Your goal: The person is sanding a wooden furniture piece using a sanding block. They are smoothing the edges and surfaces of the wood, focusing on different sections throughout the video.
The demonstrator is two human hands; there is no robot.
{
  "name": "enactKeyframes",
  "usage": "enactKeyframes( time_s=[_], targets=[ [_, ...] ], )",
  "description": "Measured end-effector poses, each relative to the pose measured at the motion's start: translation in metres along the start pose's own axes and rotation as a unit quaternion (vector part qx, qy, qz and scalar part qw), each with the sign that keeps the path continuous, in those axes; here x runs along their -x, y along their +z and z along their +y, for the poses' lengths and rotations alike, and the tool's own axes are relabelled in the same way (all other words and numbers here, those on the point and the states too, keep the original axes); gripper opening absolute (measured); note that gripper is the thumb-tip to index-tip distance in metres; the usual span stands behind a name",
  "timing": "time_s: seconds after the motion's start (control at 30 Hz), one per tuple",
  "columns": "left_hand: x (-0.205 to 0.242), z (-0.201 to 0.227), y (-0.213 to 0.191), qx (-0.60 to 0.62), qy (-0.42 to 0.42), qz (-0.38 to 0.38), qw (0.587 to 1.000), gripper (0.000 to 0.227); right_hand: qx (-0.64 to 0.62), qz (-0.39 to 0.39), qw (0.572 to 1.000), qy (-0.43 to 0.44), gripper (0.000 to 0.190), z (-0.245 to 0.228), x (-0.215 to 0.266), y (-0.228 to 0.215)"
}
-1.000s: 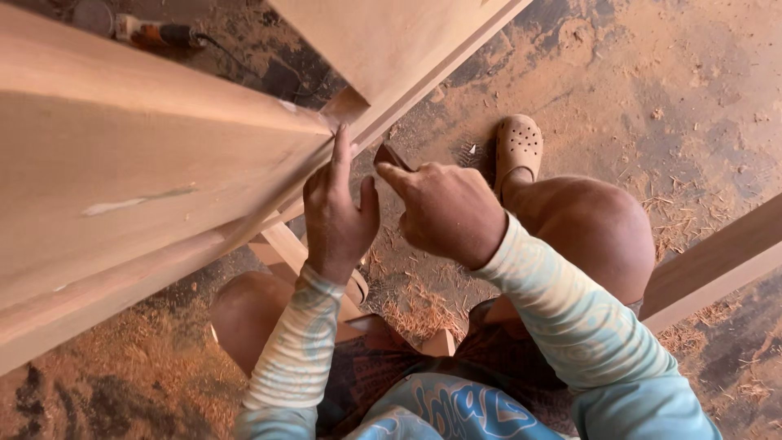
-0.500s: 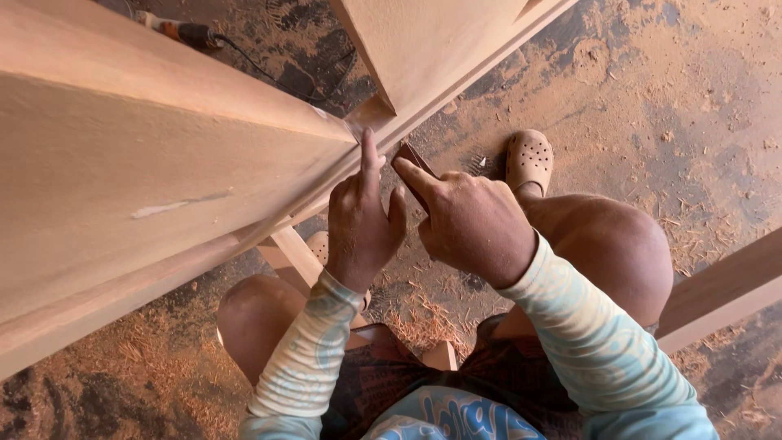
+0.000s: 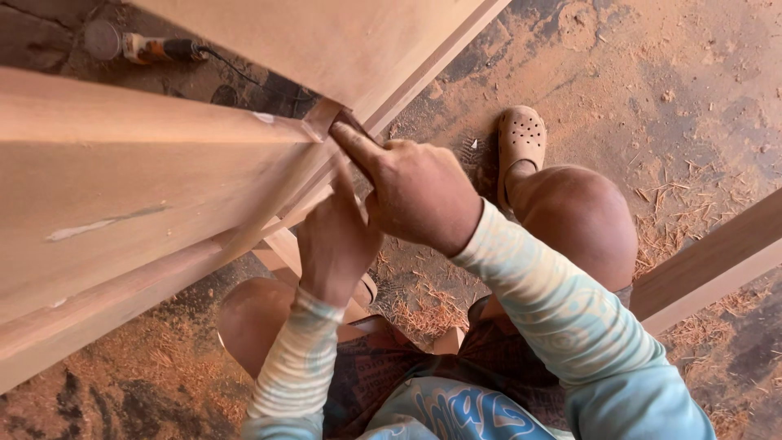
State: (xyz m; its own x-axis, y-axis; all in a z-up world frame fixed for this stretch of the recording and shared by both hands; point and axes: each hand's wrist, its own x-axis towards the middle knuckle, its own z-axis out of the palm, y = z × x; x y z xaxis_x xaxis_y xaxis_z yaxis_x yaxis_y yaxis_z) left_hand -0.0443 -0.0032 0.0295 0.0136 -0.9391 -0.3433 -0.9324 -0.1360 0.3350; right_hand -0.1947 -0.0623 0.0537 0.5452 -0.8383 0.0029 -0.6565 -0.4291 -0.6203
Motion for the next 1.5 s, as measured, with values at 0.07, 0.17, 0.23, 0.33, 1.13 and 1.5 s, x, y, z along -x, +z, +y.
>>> enactKeyframes(
  time_s=[0.07,0.17,0.23,0.33,1.13,1.5],
  targets=[
    [0.006,0.0,0.005,-0.006,0.072,0.025,0.997,0.052,0.016,-0.003,1.0,0.006,0.076,0.003,-0.002,0.007],
    [0.005,-0.007,0.016,0.047,-0.041,-0.08,0.995,0.062,0.033,-0.011,0.999,0.008,0.07,0.007,-0.017,0.023],
    [0.006,-0.013,0.021,0.044,-0.004,-0.012,0.999,0.055,0.026,0.014,1.0,-0.009,0.069,0.008,-0.028,0.036],
    [0.0,-0.017,0.021,0.03,0.002,0.015,0.999,0.045,0.011,0.075,0.997,-0.034,0.078,0.011,-0.041,0.05],
    [0.018,-0.064,0.012,0.121,0.055,0.146,0.98,0.067,0.068,0.056,0.995,-0.056,0.047,0.005,-0.032,0.072],
    [0.068,-0.107,0.022,0.167,0.027,0.141,0.976,0.047,0.054,-0.133,0.989,0.025,0.043,-0.005,0.032,0.038]
  ],
)
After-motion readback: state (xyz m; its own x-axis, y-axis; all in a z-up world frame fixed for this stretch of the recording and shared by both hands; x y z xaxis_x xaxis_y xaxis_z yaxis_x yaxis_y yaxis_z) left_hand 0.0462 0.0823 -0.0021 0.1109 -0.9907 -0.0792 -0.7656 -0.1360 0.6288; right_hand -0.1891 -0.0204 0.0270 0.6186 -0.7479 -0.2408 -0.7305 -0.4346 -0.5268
